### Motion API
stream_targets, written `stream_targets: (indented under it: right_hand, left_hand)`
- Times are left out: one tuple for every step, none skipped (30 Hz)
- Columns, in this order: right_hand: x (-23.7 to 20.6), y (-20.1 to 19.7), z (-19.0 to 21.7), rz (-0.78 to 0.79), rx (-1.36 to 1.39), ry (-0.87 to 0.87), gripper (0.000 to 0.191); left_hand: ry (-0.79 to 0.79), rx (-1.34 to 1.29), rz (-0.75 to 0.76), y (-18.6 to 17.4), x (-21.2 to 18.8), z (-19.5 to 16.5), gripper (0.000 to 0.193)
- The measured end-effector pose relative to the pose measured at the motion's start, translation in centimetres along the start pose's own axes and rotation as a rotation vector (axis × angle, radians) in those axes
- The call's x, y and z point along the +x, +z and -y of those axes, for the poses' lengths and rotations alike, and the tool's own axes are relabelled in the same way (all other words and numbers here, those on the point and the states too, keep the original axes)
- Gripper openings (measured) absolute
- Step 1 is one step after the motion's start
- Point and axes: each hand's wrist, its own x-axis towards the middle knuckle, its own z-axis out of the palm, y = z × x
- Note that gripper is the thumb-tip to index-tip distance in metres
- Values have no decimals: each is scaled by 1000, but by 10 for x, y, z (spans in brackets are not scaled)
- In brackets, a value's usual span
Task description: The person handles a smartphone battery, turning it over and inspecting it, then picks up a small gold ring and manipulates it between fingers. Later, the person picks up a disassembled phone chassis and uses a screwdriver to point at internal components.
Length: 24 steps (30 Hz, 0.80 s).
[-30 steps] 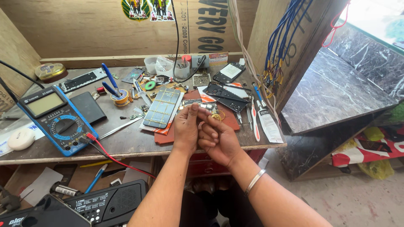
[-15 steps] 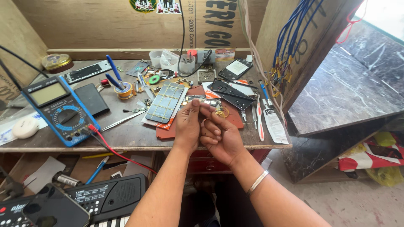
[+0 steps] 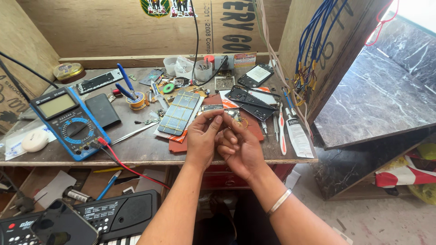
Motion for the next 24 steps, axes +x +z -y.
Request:
stream_targets:
  right_hand:
    - [1,0,3,6,-93,-50,32]
    - [2,-1,5,11,-183,-97,27]
    - [1,-2,6,13,-273,-143,23]
    - [3,-4,10,45,-370,-169,19]
    - [6,-5,15,78,-463,-196,16]
    - [7,-8,18,109,-557,-222,14]
    - [8,-10,18,130,-584,-230,15]
    - [9,-12,19,150,-613,-240,15]
    - [9,-14,20,169,-642,-248,16]
    - [9,-16,20,173,-627,-259,18]
    - [9,-17,19,177,-612,-270,20]
    - [8,-18,18,180,-595,-281,22]
    - [8,-19,17,154,-581,-272,21]
    - [7,-19,18,129,-569,-265,20]
    - [7,-18,19,104,-556,-260,19]
    - [7,-18,18,104,-558,-256,19]
    - [6,-18,18,102,-561,-252,19]
    - [6,-18,18,100,-565,-248,20]
    - [5,-18,18,104,-555,-258,22]
    - [4,-19,18,109,-544,-267,24]
    - [4,-20,18,116,-534,-276,27]
    - [5,-21,18,118,-543,-267,28]
    - [5,-23,19,120,-551,-256,30]
    - [6,-25,20,122,-559,-245,32]
  left_hand:
    - [40,40,6,0,2,1,18]
    - [79,82,9,-1,3,2,19]
    - [115,124,10,-1,2,3,20]
    - [103,135,24,-1,3,4,18]
    - [91,149,38,-2,2,4,17]
    - [76,161,52,-3,1,4,16]
    - [73,175,54,-3,1,5,15]
    - [69,187,58,-3,1,5,14]
    - [65,198,61,-2,1,6,14]
    - [57,192,69,-2,0,7,14]
    - [50,187,77,-2,1,6,15]
    - [42,183,85,-2,0,6,15]
    - [35,182,86,-2,-1,6,16]
    - [30,179,90,-2,-1,5,16]
    - [26,177,95,-1,0,5,17]
    - [3,158,102,-2,-1,4,17]
    - [-21,138,109,-2,-1,4,18]
    - [-44,115,116,-2,-1,4,18]
    - [-43,126,97,-2,-1,4,19]
    - [-40,138,77,-2,-1,4,19]
    - [-35,151,56,-2,0,4,20]
    - [-27,130,58,-2,1,4,22]
    - [-18,110,59,-2,1,3,25]
    - [-10,91,59,-2,2,3,27]
